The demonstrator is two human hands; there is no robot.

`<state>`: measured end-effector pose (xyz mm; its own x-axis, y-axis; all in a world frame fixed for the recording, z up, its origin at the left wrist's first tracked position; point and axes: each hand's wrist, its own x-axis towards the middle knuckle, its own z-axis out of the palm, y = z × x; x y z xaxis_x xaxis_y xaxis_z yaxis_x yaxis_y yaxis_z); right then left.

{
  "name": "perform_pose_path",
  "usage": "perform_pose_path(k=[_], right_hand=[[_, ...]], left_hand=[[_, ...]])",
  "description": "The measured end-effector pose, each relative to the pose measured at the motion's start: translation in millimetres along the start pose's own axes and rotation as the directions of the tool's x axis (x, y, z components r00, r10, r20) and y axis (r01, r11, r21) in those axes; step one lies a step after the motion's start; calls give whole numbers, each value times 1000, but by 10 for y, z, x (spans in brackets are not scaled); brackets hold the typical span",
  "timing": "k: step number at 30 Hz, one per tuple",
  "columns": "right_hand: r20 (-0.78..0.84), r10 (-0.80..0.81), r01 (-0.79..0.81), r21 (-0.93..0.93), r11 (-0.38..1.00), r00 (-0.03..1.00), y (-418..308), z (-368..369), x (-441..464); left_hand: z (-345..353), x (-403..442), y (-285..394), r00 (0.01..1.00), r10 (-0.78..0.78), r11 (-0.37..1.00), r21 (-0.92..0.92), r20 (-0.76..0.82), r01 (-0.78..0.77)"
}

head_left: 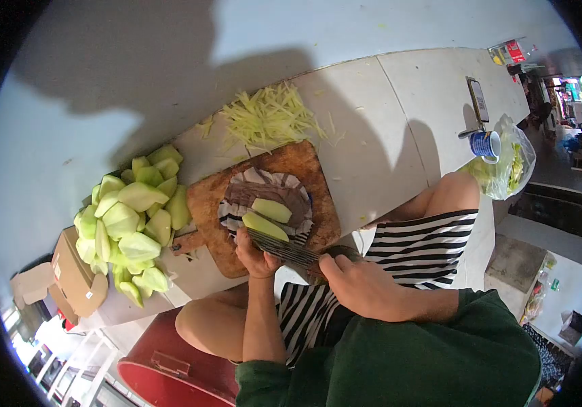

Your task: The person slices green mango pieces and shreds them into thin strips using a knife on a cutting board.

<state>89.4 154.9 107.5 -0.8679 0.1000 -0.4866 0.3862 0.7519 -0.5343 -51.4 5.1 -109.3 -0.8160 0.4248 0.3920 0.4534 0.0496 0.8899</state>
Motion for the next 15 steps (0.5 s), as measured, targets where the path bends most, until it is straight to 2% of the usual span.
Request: perform_pose_path(k=[5,8,10,15], right_hand=[[22,23,-23,9,1000,999,-46,-36,-16],[27,17,-17,2,1000,999,-59,-67,-14],[21,11,-11,0,1000,1000,-58,-61,-13],[-22,4,-4,-12,1000,1000,-5,19,35]], left_hand=[[13,48,85,999,-38,999,-7,14,38],[29,52,65,1000,15,1000,1,-27,-15],[21,26,29,999,-37,999,-34,16,37],[8,72,74,999,-33,999,5,34,33]])
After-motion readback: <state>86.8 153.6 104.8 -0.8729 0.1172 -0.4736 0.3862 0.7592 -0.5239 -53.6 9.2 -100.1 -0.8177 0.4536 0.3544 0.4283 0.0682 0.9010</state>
